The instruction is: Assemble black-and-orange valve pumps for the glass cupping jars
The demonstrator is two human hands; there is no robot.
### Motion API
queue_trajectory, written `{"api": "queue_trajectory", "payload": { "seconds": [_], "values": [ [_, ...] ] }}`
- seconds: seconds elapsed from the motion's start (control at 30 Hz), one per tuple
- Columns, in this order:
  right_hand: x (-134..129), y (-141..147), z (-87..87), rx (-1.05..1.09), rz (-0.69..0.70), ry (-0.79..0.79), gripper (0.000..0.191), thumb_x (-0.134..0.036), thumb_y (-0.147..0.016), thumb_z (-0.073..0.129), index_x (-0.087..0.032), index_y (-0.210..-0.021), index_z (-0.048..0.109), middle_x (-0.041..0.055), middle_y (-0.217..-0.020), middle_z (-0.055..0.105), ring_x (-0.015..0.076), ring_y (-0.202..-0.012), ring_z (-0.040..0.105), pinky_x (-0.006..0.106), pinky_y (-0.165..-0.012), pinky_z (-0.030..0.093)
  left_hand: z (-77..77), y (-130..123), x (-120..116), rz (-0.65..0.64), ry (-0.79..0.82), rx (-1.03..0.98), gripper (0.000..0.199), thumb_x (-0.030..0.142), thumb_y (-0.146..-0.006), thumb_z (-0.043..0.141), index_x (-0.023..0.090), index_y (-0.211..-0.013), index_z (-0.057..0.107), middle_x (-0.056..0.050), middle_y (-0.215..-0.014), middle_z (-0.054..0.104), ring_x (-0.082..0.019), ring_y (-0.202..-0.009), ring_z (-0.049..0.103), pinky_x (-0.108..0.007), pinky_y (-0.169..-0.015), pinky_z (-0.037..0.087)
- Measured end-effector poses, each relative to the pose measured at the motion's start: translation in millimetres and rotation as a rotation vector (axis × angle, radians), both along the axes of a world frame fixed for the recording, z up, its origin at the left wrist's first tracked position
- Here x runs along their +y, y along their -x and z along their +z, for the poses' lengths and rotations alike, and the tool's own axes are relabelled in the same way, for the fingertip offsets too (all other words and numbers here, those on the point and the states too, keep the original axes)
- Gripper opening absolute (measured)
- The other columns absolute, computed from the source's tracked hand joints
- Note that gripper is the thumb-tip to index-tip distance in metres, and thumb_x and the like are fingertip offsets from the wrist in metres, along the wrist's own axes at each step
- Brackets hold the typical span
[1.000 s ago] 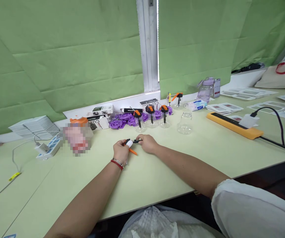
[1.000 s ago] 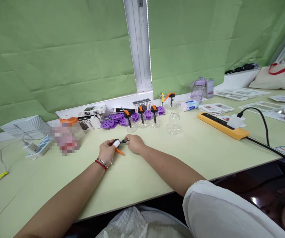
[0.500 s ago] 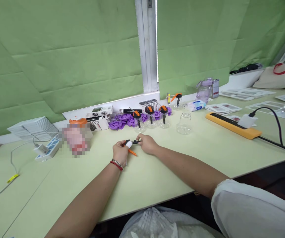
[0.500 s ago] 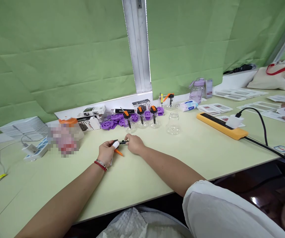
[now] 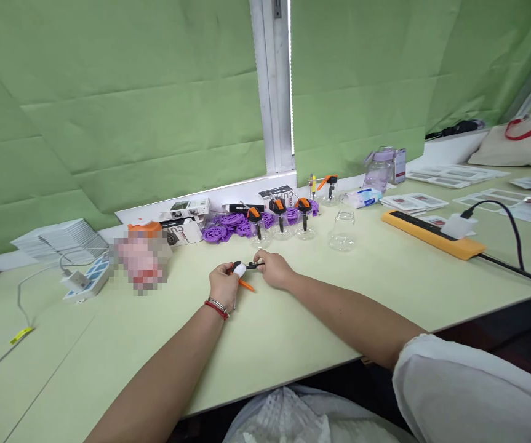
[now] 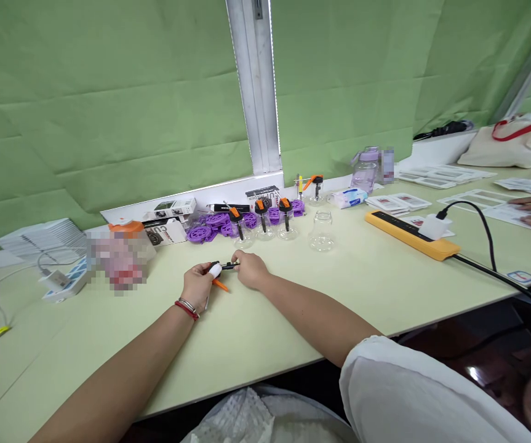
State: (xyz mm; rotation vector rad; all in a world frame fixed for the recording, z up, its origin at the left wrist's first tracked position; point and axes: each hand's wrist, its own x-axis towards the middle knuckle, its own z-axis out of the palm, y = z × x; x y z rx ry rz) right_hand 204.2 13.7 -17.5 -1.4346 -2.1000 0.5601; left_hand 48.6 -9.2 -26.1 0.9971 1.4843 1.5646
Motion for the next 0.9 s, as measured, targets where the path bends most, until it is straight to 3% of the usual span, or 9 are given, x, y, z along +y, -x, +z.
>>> {"api": "queue_trajectory", "payload": {
  "seconds": [0.1,0.27,0.5,0.73,0.9],
  "values": [
    [1.1,0.2,0.2,-0.004,0.009,0.001,0.031,-0.018,-0.082,0.055,-0.026,-0.112,0.058,0.0034,-0.091,0.065,0.0156,-0.079,0.056,0.023,-0.063,0.033,0.5,-0.3,-0.3,0.000,0.004,-0.001,0.036,0.017,-0.052,0.078,0.009,-0.085,0.066,-0.007,-0.080,0.064,-0.013,-0.068,0.057,-0.031,-0.071,0.048],
    [2.7,1.8,1.3,-0.051,0.016,0.024,0.022,-0.020,-0.083,0.054,-0.025,-0.101,0.066,0.0042,-0.091,0.067,0.0169,-0.081,0.057,0.024,-0.064,0.034,1.6,-0.3,-1.0,0.002,0.005,0.003,0.036,0.017,-0.051,0.078,0.009,-0.085,0.066,-0.007,-0.081,0.064,-0.013,-0.068,0.058,-0.031,-0.071,0.048],
    [0.0,0.4,3.3,-0.007,0.003,0.022,0.031,-0.019,-0.082,0.054,-0.024,-0.113,0.058,0.0051,-0.093,0.066,0.0163,-0.079,0.056,0.023,-0.062,0.033,2.4,-1.8,-2.2,-0.001,-0.001,0.012,0.036,0.022,-0.052,0.078,0.010,-0.084,0.065,-0.007,-0.081,0.064,-0.013,-0.067,0.058,-0.031,-0.069,0.048],
    [7.3,-4.2,-0.7,0.094,0.048,0.057,0.014,-0.018,-0.080,0.056,-0.021,-0.092,0.063,0.0021,-0.079,0.062,0.0127,-0.067,0.051,0.022,-0.059,0.033,4.7,3.8,-2.3,-0.002,-0.002,0.025,0.032,0.024,-0.059,0.074,0.010,-0.085,0.061,-0.004,-0.075,0.060,-0.011,-0.059,0.056,-0.030,-0.062,0.048],
    [19.3,-22.1,-2.2,0.358,0.118,0.240,0.013,-0.016,-0.076,0.058,-0.018,-0.088,0.063,-0.0026,-0.060,0.056,0.0094,-0.055,0.048,0.021,-0.056,0.037,5.3,8.4,0.3,0.039,-0.018,0.059,0.031,0.024,-0.062,0.072,0.013,-0.086,0.056,-0.003,-0.079,0.059,-0.010,-0.064,0.057,-0.028,-0.065,0.049]
  ]
}}
